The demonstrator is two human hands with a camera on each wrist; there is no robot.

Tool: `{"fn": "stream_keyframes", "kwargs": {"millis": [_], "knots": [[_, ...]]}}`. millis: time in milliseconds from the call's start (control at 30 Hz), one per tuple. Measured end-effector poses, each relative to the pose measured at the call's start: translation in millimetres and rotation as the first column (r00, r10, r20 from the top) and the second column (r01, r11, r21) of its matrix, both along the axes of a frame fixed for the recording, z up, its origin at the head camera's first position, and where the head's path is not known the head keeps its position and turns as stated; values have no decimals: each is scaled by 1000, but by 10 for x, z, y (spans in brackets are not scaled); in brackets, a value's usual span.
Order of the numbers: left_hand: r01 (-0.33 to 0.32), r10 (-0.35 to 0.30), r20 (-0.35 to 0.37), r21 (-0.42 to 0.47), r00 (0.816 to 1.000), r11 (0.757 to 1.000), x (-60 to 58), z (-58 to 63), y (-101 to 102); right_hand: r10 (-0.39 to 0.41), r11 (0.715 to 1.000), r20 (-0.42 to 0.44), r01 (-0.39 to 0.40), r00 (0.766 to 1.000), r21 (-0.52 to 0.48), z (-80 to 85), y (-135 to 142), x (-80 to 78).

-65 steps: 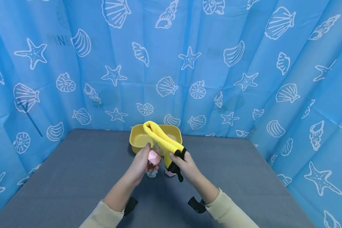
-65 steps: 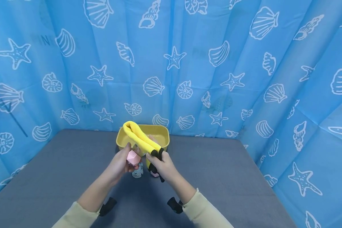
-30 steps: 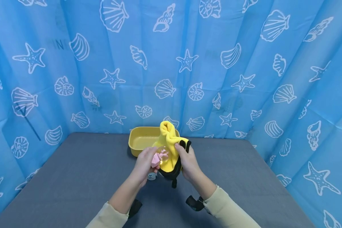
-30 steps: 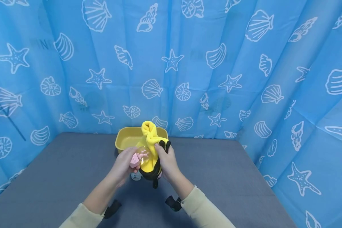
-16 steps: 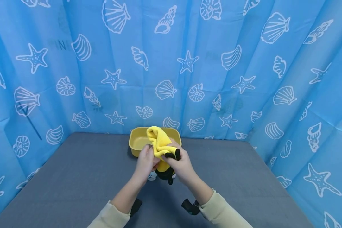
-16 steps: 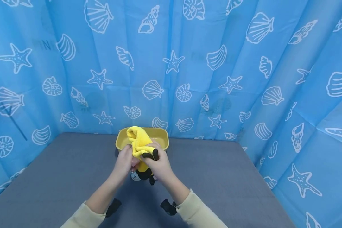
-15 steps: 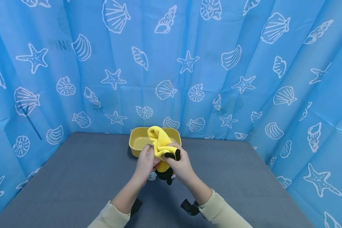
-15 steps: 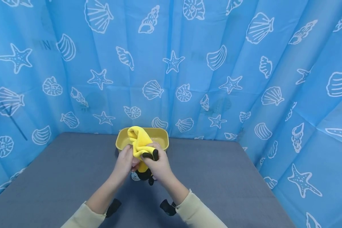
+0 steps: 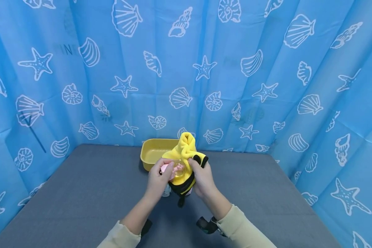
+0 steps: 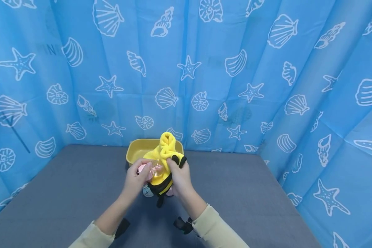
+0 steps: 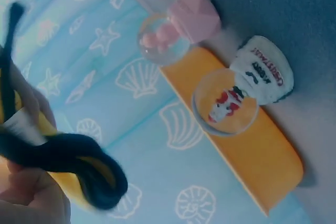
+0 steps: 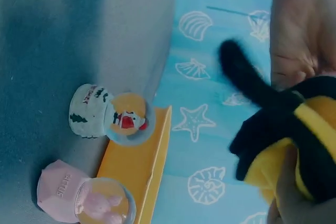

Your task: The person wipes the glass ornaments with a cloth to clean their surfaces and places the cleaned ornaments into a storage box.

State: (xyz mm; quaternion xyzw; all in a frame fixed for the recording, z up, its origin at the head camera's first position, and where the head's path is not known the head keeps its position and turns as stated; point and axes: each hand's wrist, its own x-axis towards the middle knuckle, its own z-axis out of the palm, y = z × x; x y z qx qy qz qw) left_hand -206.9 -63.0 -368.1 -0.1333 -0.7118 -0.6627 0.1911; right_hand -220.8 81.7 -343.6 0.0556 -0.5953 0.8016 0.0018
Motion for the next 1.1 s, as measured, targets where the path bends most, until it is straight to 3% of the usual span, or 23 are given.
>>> {"fn": "stream_keyframes", "kwargs": {"millis": [67, 133, 333, 400, 467, 567, 633, 667, 800, 867, 933, 1100], "knots": [[-17, 17, -41, -6, 999, 1000, 2, -4, -19, 5, 999, 43, -3, 999, -39, 22, 30, 9], [-28, 26, -59, -39, 998, 999, -4, 1, -37, 32, 998, 28, -31, 999, -46, 39, 54, 27], [10, -10, -2, -63, 1000, 998, -6, 35, -16, 202, 979, -62, -201, 977, 28, 30, 23, 101], [38, -37, 17, -54, 999, 998, 0, 36, 10, 198, 980, -91, -196, 976, 31, 4, -7, 95], [53, -50, 35, -75, 998, 996, 16, 38, 33, 145, 989, -129, -145, 981, 12, -33, -30, 80], [33, -24, 79, -119, 997, 992, 43, 56, 60, 60, 998, -246, -57, 967, 20, -98, -42, 64], [23, -6, 134, -131, 991, 991, 53, 82, 65, 14, 999, -371, 5, 928, 51, -131, -39, 61], [29, -9, 162, -123, 987, 992, 50, 99, 65, 2, 996, -442, 38, 897, 80, -142, -34, 59], [123, -107, 300, -33, 948, 992, 47, 167, 48, -18, 970, -665, 175, 746, 169, -165, -17, 37], [162, -162, 338, 27, 927, 986, 51, 180, 45, -20, 957, -703, 217, 711, 193, -175, -20, 31], [183, -200, 360, 82, 911, 980, 54, 171, 50, -44, 953, -687, 237, 725, 189, -174, -26, 34], [203, -237, 333, 133, 913, 970, 49, 115, 69, -113, 977, -502, 188, 858, 100, -147, -35, 25]]}}
